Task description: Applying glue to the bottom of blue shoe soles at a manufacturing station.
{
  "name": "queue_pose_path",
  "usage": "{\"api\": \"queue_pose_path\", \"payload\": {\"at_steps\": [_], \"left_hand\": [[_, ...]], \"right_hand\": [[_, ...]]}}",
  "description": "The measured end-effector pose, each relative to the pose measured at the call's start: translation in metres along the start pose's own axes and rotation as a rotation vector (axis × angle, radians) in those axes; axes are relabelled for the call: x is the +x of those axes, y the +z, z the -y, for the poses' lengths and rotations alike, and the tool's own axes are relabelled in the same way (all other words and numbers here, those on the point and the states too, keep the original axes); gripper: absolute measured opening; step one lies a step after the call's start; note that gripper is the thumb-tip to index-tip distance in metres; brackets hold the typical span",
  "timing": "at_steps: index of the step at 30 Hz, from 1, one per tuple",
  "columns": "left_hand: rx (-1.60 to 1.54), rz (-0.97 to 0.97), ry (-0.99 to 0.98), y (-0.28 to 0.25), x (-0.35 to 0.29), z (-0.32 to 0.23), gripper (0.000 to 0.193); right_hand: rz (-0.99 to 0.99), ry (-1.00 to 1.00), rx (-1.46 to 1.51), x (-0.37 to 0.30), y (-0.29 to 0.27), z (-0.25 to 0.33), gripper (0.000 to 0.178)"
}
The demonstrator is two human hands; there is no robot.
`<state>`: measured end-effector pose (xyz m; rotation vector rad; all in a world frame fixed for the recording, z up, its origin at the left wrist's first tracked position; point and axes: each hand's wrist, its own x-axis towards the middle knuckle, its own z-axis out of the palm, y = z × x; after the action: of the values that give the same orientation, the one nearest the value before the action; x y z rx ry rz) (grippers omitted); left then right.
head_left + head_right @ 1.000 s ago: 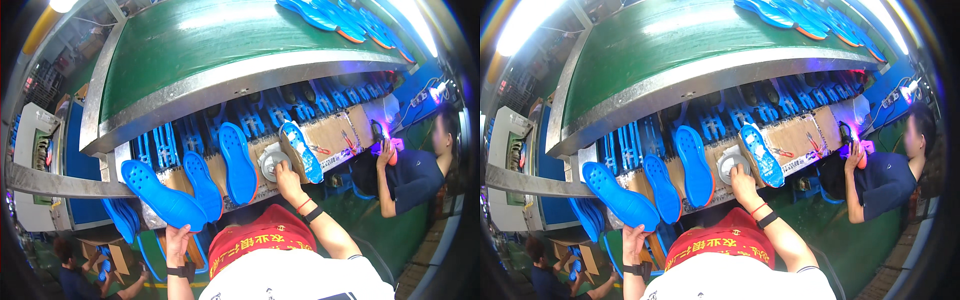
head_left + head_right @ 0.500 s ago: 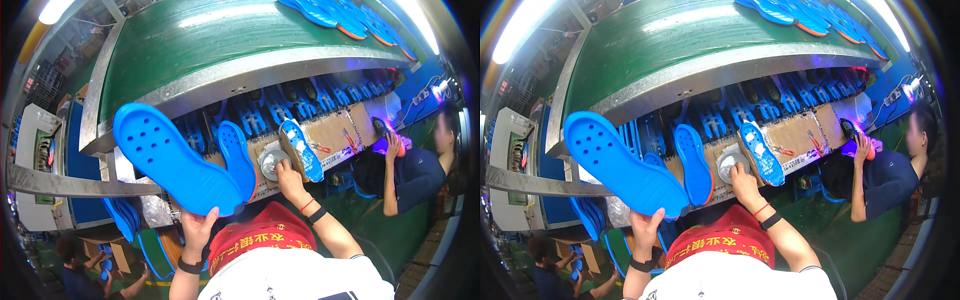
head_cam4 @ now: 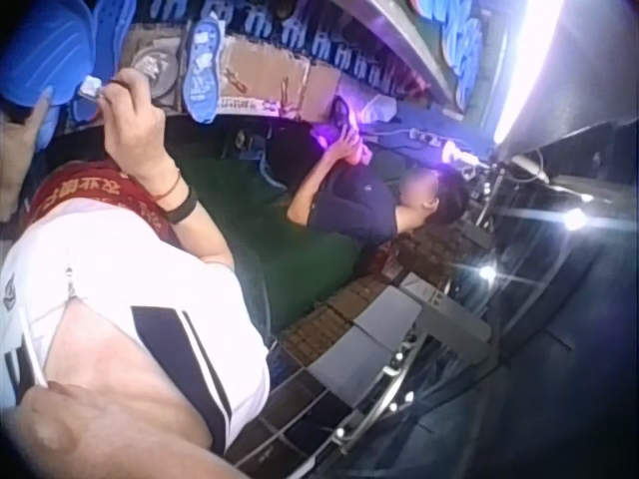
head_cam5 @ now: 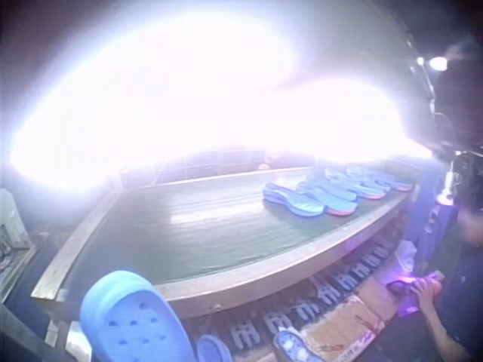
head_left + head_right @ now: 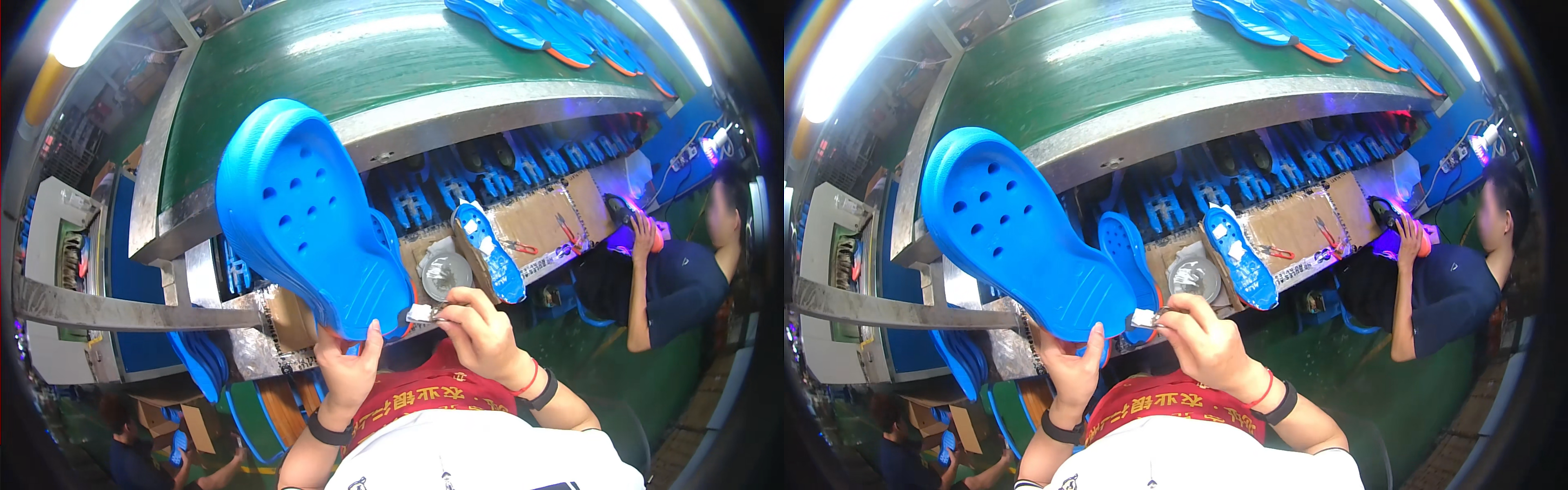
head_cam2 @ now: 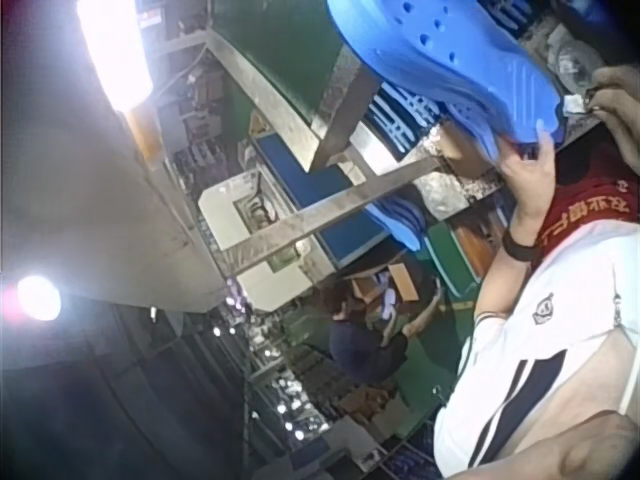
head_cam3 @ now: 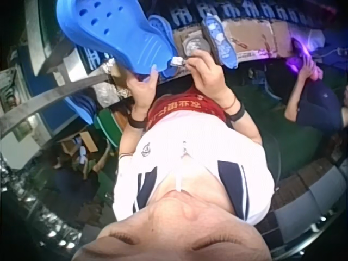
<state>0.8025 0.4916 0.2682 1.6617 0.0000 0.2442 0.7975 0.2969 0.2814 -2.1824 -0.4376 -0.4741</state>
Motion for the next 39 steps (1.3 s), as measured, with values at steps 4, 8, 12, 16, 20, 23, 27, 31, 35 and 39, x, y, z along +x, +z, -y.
{"api": "queue_pose_path", "payload": {"at_steps": [4, 8, 12, 16, 20, 23, 27, 31, 35, 39], "left_hand": [[0.058, 0.013, 0.051, 0.001, -0.002, 0.003, 0.033], [0.135, 0.005, 0.085, 0.0, -0.002, 0.005, 0.028], [0.138, 0.016, 0.063, -0.002, -0.006, 0.006, 0.025], [0.15, 0.015, 0.078, -0.002, -0.006, 0.006, 0.024], [0.132, 0.006, 0.066, -0.004, -0.006, 0.006, 0.024], [0.115, 0.011, 0.064, 0.001, -0.004, 0.006, 0.026], [0.118, 0.078, 0.07, 0.009, -0.001, 0.003, 0.036], [-0.003, 0.102, 0.061, 0.026, 0.002, 0.007, 0.069], [-0.311, 0.342, -0.138, 0.054, 0.028, -0.015, 0.062], [-0.509, 0.54, -0.155, 0.129, 0.089, -0.052, 0.059]], "right_hand": [[0.067, -0.064, -0.137, 0.003, 0.004, 0.004, 0.017], [0.14, -0.026, -0.121, 0.005, 0.004, 0.01, 0.022], [0.127, -0.01, -0.011, 0.006, 0.004, 0.011, 0.02], [0.105, -0.006, -0.035, 0.003, 0.006, 0.009, 0.017], [0.108, -0.01, -0.095, 0.005, 0.007, 0.01, 0.017], [0.095, -0.015, -0.159, 0.006, 0.005, 0.008, 0.018], [0.046, -0.005, -0.245, 0.002, -0.006, 0.007, 0.02], [-0.067, 0.025, -0.337, -0.003, -0.023, -0.001, 0.019], [-0.333, 0.198, -0.331, -0.011, -0.063, -0.014, 0.011], [-0.463, 0.277, -0.427, -0.03, -0.105, -0.021, 0.005]]}}
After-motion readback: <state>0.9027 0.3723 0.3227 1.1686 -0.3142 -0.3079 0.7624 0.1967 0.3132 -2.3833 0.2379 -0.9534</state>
